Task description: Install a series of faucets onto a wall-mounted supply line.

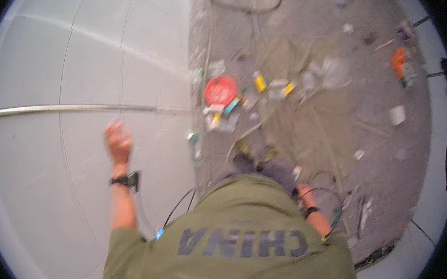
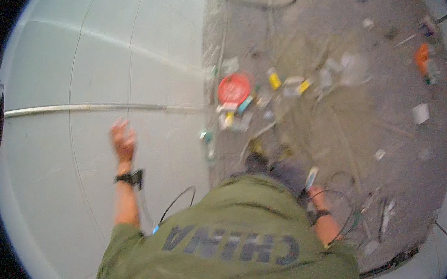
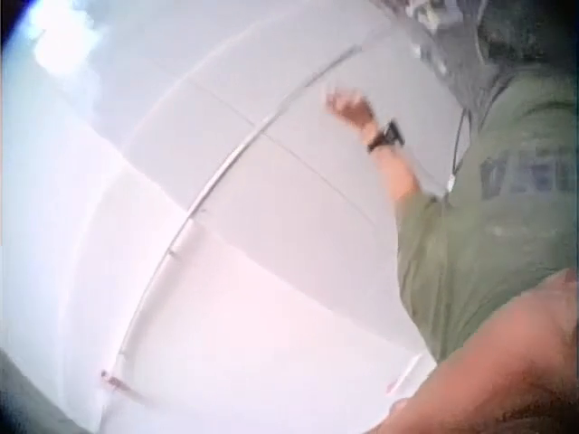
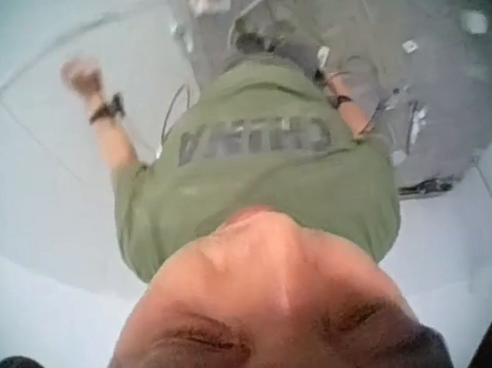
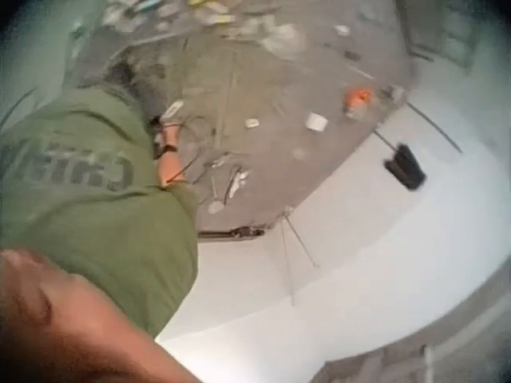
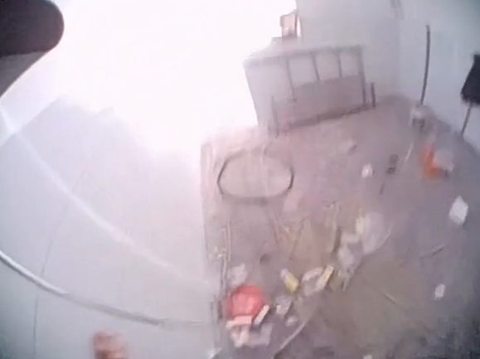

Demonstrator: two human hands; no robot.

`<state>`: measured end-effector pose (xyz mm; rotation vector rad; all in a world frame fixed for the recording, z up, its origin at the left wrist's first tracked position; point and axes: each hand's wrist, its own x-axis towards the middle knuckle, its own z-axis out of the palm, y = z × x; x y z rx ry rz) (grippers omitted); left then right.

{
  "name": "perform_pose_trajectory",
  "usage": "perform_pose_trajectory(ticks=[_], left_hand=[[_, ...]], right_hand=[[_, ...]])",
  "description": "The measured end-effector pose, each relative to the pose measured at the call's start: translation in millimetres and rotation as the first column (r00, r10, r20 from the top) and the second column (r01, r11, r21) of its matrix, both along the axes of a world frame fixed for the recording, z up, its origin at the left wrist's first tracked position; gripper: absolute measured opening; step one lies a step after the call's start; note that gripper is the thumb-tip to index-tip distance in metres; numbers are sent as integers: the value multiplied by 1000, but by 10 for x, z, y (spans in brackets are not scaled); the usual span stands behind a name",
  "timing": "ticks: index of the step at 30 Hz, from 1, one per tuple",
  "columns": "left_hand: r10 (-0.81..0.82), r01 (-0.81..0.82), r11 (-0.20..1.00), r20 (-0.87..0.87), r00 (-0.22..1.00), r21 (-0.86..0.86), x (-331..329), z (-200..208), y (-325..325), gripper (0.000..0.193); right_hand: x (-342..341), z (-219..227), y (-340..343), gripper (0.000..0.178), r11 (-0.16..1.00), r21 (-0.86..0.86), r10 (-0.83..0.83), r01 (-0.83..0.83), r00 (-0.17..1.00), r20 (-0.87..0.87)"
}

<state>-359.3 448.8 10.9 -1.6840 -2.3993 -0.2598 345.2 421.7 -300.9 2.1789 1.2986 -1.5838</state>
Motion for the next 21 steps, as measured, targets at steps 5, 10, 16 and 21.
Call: perform_pose_trajectory(ticks=[5, 10, 16, 21], left_hand=[[149, 1, 968, -576, 803, 252, -243, 1104, -186, 29], [268, -186, 963, -650, 711, 194, -788, 1047, -691, 40], [258, -232, 964, -686, 681, 132, -649, 977, -448, 49], [227, -243, 966, -722, 654, 83, -808, 880, -492, 49]], right_hand=[[-555, -54, 762, 20, 928, -199, -361, 314, 890, -278], [-758, -41, 1574, 20, 928, -113, -373, 356, 860, -349], [-753, 220, 1802, 22, 892, -66, -447, 446, 853, -269], [-533, -231, 1420, 16, 951, -136, -301, 276, 926, -227]])
